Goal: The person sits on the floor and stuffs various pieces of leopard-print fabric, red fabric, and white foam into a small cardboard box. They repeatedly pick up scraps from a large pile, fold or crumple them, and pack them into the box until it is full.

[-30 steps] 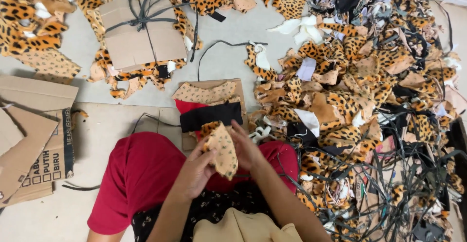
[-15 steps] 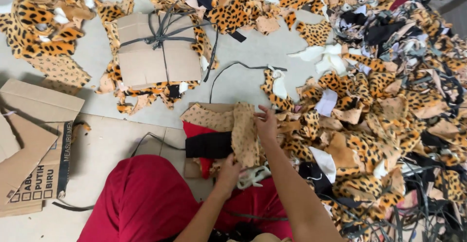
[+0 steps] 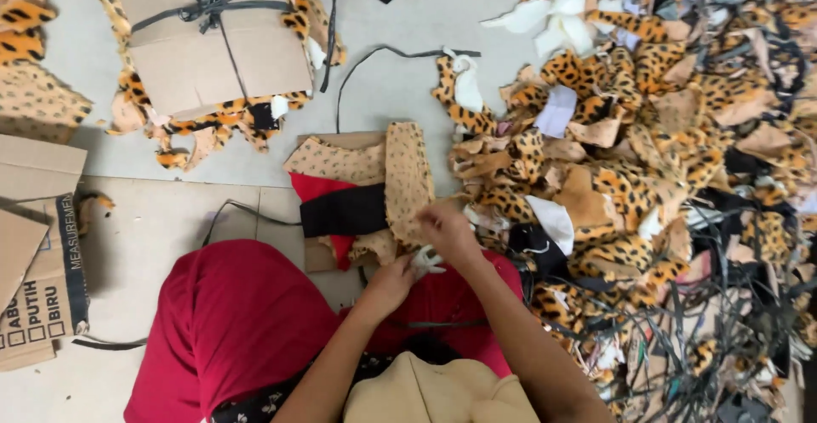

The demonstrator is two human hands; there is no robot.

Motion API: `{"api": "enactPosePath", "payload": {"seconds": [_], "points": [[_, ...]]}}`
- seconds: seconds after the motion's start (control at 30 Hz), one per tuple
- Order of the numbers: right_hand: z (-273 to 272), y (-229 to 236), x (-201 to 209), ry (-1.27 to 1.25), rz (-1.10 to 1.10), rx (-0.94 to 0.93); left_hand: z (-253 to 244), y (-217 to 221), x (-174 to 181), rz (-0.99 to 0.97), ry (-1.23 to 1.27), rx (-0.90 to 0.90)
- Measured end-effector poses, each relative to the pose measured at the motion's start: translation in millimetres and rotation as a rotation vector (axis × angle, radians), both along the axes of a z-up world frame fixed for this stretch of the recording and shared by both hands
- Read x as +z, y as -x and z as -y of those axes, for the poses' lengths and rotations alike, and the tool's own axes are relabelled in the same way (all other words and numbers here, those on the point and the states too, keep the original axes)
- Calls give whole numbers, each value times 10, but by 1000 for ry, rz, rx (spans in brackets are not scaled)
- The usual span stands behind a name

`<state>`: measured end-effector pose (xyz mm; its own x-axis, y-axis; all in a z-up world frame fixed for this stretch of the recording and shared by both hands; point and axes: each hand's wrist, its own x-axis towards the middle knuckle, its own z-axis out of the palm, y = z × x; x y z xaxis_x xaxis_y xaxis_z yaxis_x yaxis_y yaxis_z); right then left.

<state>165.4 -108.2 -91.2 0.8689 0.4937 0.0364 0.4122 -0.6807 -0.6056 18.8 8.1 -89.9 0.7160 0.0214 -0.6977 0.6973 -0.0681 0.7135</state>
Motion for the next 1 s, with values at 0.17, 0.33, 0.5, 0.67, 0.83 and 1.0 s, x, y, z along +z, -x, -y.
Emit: {"api": "enactPosePath", "payload": {"seconds": [0.17, 0.33, 0.5, 0.67, 0.83, 1.0], "points": [[255, 481, 295, 742, -385, 607, 159, 260, -110, 150, -168, -316], [351, 226, -188, 1217, -576, 532, -4, 526, 529, 61, 23, -313], [644, -189, -1346, 1358, -632, 376, -9, 505, 91, 117, -22, -283], [545, -211, -1506, 1338, -579, 408, -95, 346, -38, 534, -661, -223], [299, 253, 184, 1047, -185, 356, -64, 128, -303, 660, -802, -79], [91, 419, 93, 751, 489, 397, 39, -19, -176, 635, -735, -77]]}}
